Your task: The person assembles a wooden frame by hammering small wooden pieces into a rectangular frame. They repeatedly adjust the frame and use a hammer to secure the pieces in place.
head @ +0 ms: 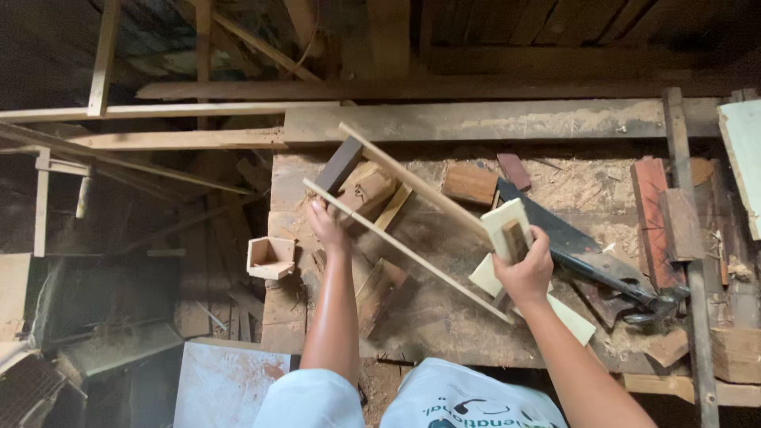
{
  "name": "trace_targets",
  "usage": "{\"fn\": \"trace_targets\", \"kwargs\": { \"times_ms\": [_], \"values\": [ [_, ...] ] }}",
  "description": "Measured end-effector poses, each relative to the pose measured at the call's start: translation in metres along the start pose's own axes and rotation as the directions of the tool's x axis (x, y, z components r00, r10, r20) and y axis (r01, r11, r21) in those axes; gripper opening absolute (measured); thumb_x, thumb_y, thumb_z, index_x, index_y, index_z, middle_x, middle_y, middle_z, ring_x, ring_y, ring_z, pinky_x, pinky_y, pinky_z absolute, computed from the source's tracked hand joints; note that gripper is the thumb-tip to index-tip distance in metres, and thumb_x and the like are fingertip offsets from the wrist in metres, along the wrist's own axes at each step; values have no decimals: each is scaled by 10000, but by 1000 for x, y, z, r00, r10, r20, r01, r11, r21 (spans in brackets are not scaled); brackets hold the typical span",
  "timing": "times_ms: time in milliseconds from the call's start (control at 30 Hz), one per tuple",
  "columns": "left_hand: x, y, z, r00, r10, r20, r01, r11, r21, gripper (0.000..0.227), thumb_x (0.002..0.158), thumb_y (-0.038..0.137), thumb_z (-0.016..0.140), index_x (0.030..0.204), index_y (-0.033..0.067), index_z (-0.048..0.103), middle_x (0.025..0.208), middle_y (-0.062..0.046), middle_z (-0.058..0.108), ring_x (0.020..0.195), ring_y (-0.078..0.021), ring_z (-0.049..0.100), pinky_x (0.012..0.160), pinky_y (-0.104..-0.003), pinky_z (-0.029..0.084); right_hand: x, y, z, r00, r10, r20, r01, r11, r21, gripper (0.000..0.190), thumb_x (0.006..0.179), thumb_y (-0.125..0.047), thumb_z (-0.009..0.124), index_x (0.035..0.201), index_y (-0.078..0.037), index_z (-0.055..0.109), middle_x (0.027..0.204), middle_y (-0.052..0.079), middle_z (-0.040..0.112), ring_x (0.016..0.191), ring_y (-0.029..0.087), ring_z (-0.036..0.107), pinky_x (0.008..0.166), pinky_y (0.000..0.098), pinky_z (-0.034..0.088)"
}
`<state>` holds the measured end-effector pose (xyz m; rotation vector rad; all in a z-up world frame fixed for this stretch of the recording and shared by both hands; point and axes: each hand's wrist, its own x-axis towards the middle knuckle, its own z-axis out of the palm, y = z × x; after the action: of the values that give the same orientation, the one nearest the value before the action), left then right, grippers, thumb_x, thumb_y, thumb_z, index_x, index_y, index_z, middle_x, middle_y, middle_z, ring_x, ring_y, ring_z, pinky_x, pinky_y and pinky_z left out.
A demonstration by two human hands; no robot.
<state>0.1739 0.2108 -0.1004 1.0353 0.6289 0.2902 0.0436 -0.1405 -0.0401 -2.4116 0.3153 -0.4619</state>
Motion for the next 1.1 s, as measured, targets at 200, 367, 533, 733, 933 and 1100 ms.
{"fn": "trace_targets", "kwargs": {
  "times_ms": [200,367,533,733,933,1100],
  "values": [
    [-2,-24,-33,965,261,38,-261,965,-1,355,1134,295,390,1187,-13,559,1186,-137,614,1076,-226,604,995,-391,483,13,-14,-25,963,-156,221,161,987,-7,798,598,-254,877,1288,-36,540,1238,178,586,1157,389,598,961,481,488],
    [-5,-36,-53,989,-108,-97,51,884,-466,344,1061,303,386,1183,71,608,1141,-81,647,1028,-209,621,939,-388,511,17,-32,-40,824,-298,483,341,940,-1,812,625,-422,871,1292,-62,579,1352,157,520,1324,356,468,1134,501,360],
    [-17,-40,-61,983,-134,-123,38,813,-581,355,1093,322,406,1205,69,629,1121,-58,657,984,-180,628,897,-346,537,13,-42,-42,744,-166,647,419,871,-258,1087,593,-607,874,1495,-171,451,1485,182,412,1382,381,369,1129,549,281],
    [-47,-20,-51,971,-196,-134,81,803,-591,291,1027,315,423,880,128,590,742,-16,547,618,-171,505,578,-327,425,35,-59,-29,718,21,696,86,989,-118,936,739,-580,812,1467,-169,392,1351,164,584,1246,366,558,1005,497,455],
    [-76,6,-57,984,-176,14,152,806,-572,307,979,312,469,716,153,486,559,-6,383,448,-157,340,465,-330,289,37,-61,-13,728,-1,685,101,989,-106,383,879,-248,645,1243,-254,763,755,96,741,654,250,680,642,412,516],
    [-58,12,-57,975,-117,-189,82,980,-182,319,1034,421,563,925,122,582,795,-20,469,703,-154,451,614,-338,356,30,-36,-26,844,-338,415,270,938,216,402,792,-105,661,1168,-186,773,794,89,758,559,186,679,535,329,527]
  ]
}}
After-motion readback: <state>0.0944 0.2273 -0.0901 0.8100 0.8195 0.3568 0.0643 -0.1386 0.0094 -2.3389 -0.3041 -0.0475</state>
